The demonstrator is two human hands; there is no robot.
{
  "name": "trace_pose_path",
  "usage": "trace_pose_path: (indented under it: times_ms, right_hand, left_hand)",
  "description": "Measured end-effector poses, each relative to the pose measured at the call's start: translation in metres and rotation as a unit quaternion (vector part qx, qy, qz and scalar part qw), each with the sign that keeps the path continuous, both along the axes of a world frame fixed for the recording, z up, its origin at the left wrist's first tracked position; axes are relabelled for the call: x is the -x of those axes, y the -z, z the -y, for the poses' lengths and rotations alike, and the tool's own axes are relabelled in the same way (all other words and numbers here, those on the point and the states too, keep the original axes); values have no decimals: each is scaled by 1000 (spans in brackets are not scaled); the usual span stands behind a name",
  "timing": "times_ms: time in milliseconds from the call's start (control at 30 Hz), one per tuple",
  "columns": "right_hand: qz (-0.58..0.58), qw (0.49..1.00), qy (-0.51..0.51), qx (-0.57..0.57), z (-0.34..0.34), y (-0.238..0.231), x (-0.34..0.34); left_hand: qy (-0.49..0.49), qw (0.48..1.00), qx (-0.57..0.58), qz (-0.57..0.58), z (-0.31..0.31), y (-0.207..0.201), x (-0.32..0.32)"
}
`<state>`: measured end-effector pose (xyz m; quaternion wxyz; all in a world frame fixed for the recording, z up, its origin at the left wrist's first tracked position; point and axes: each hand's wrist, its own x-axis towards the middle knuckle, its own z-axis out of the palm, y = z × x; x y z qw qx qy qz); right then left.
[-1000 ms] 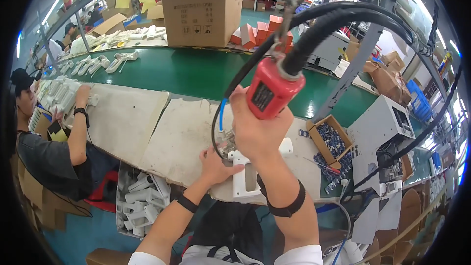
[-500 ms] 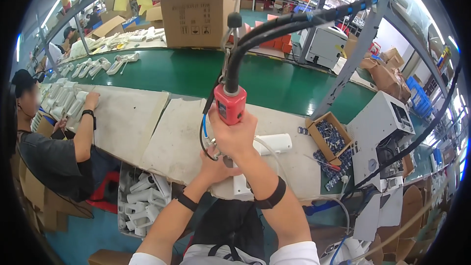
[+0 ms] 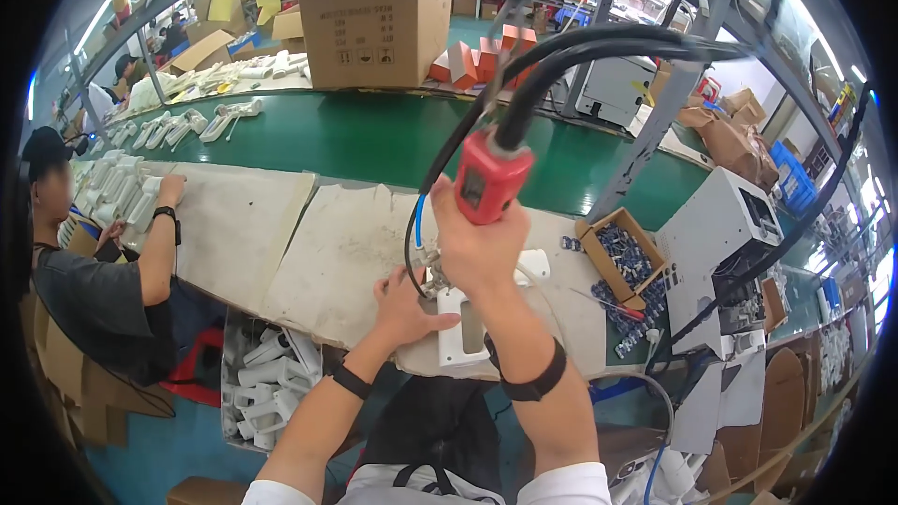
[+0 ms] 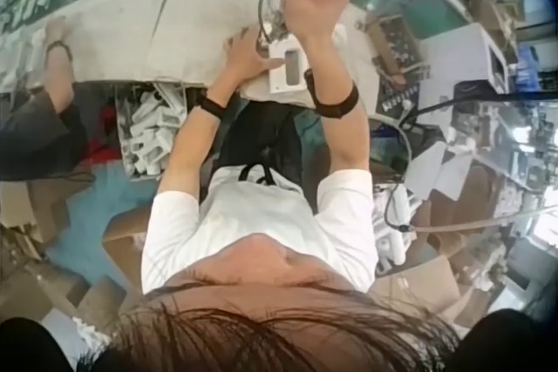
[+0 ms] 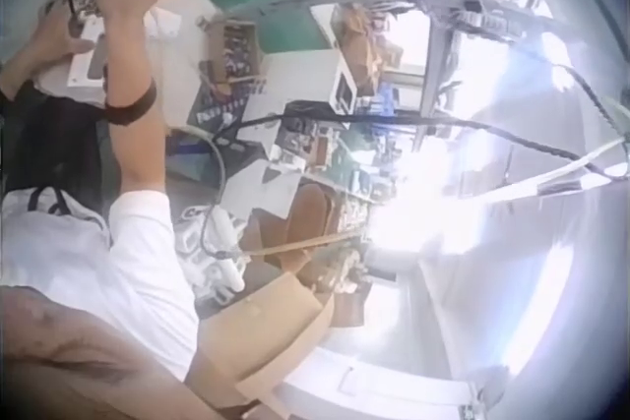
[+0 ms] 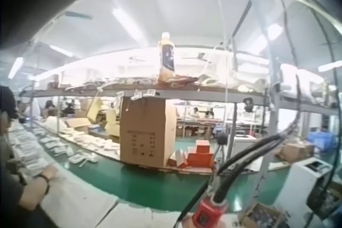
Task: The person picks up a white plastic housing, uses a red pneumatic screwdriver to drive screws into it, and then places the finished unit into a cardboard box. This process is repeated with several more housings throughout the video.
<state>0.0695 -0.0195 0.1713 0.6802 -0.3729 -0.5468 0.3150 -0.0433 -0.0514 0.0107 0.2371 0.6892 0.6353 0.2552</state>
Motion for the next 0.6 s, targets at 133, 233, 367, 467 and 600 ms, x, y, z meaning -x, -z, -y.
trace_pose_path:
  times_ms: [133, 233, 367, 467, 600]
  right_hand:
    - [32, 999, -11, 29, -1, 13, 8]
    - [20, 999, -14, 30, -1, 18, 0]
    - [-12, 1000, 17, -13, 10, -5, -9]
    - [-57, 998, 0, -25, 41, -56, -34]
    - [-42, 998, 11, -52, 50, -54, -52]
  left_hand:
    - [2, 1000, 7, -10, -1, 0, 0]
    - [23, 999, -3, 27, 16, -16, -22]
    - [-22, 997, -27, 73, 18, 1, -26]
    - [-76, 990, -108, 49, -5, 3, -26]
    - [-72, 993, -75, 58, -26, 11, -18]
